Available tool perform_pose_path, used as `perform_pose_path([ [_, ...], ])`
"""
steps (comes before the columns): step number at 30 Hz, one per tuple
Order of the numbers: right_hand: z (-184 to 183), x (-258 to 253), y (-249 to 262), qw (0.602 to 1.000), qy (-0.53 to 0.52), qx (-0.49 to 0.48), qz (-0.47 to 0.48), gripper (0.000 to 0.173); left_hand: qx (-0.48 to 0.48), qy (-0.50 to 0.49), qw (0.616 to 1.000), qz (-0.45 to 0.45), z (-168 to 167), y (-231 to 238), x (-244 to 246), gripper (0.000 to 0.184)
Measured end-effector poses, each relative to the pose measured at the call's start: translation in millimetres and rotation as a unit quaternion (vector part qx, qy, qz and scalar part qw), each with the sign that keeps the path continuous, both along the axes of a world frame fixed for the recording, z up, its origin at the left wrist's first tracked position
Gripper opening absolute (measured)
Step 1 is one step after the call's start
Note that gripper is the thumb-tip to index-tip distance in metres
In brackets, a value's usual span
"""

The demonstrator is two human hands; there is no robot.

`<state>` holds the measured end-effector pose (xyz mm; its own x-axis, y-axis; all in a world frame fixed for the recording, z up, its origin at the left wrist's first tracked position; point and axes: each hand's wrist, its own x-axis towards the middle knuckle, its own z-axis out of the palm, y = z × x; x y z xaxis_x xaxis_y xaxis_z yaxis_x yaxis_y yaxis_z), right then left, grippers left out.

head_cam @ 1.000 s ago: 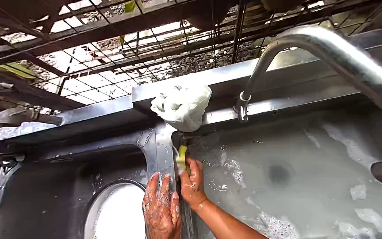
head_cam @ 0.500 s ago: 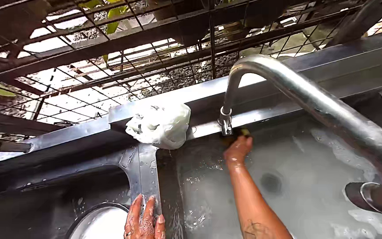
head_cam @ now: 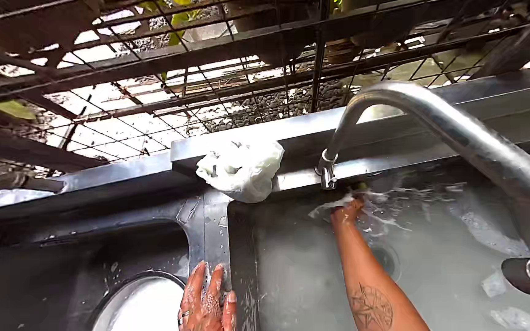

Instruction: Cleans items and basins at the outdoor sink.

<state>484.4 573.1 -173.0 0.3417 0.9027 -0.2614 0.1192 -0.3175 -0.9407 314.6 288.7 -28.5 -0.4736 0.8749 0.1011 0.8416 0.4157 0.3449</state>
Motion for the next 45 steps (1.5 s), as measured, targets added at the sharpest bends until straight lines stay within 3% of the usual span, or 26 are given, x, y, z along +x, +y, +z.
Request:
perform_pose_path([
  [2, -8.1, -24.2, 5.2, 0.986, 0.142, -0.011, -0.085, 0.049, 0.001, 0.004, 1.000, 0.002, 0.1, 3.0, 0.8, 0.057],
  [4, 10.4, -64.8, -10.3, 0.976, 0.187, -0.036, -0.109, 0.049, 0.001, 0.005, 1.000, 0.006, 1.2, 2.8, 1.1, 0.056],
  [7, 68.4, -116.3, -62.8, 0.978, 0.200, -0.066, 0.003, 0.046, 0.006, 0.005, 1.000, 0.005, 1.1, 1.9, 0.5, 0.056],
  [10, 104.1, -123.0, -83.3, 0.974, 0.208, -0.032, 0.088, 0.035, 0.018, 0.008, 1.000, 0.000, -0.6, 1.5, -0.2, 0.058],
  [12, 96.6, -95.8, -67.2, 0.983, 0.171, 0.002, 0.065, 0.032, 0.016, 0.011, 1.000, -0.003, 0.2, 1.8, -1.2, 0.058],
  [14, 73.9, -74.6, -37.2, 0.988, 0.144, 0.032, -0.047, 0.035, 0.020, 0.018, 1.000, 0.005, -1.6, 3.3, -1.9, 0.058],
  [16, 55.1, -79.7, -36.0, 0.989, 0.129, 0.014, -0.070, 0.045, 0.025, 0.018, 0.999, 0.015, -2.8, 1.0, 1.4, 0.057],
  [18, 55.1, -115.5, -72.6, 0.993, 0.101, -0.035, 0.050, 0.042, 0.025, 0.019, 0.999, 0.017, -1.9, 3.0, 0.3, 0.057],
  [20, 67.5, -149.6, -103.3, 0.973, 0.090, -0.067, 0.204, 0.043, 0.027, 0.021, 0.999, 0.016, -1.9, 4.8, 0.4, 0.059],
  [22, 73.6, -168.4, -115.9, 0.952, 0.078, -0.061, 0.290, 0.043, 0.030, 0.026, 0.999, 0.020, -3.0, 7.0, -0.4, 0.060],
  [25, 49.7, -144.1, -160.7, 0.933, 0.067, -0.037, 0.350, 0.051, 0.017, 0.022, 0.999, 0.035, -4.4, 5.1, 3.7, 0.061],
  [29, 35.2, -75.9, -258.5, 0.904, 0.029, -0.096, 0.415, 0.055, 0.001, 0.012, 0.999, 0.039, -3.8, 5.5, 2.0, 0.061],
  [34, 1.8, -99.1, -220.8, 0.898, -0.020, -0.109, 0.426, 0.055, -0.030, -0.008, 0.999, 0.037, -2.9, 2.9, 1.5, 0.060],
  [37, -0.2, -91.9, -238.0, 0.906, -0.052, -0.108, 0.407, 0.043, -0.045, -0.017, 0.998, 0.036, 0.4, 4.2, 1.5, 0.059],
  [39, 15.3, -66.9, -266.3, 0.876, -0.077, -0.169, 0.446, 0.042, -0.054, -0.022, 0.998, 0.038, 2.4, 4.2, 2.2, 0.058],
  [42, 41.9, -42.0, -293.3, 0.787, -0.111, -0.330, 0.509, 0.042, -0.047, -0.029, 0.998, 0.039, 1.0, 6.9, 0.6, 0.057],
  [45, 73.7, -29.9, -307.5, 0.728, -0.111, -0.421, 0.529, 0.043, -0.050, -0.044, 0.997, 0.039, 1.0, 5.8, 0.2, 0.057],
])
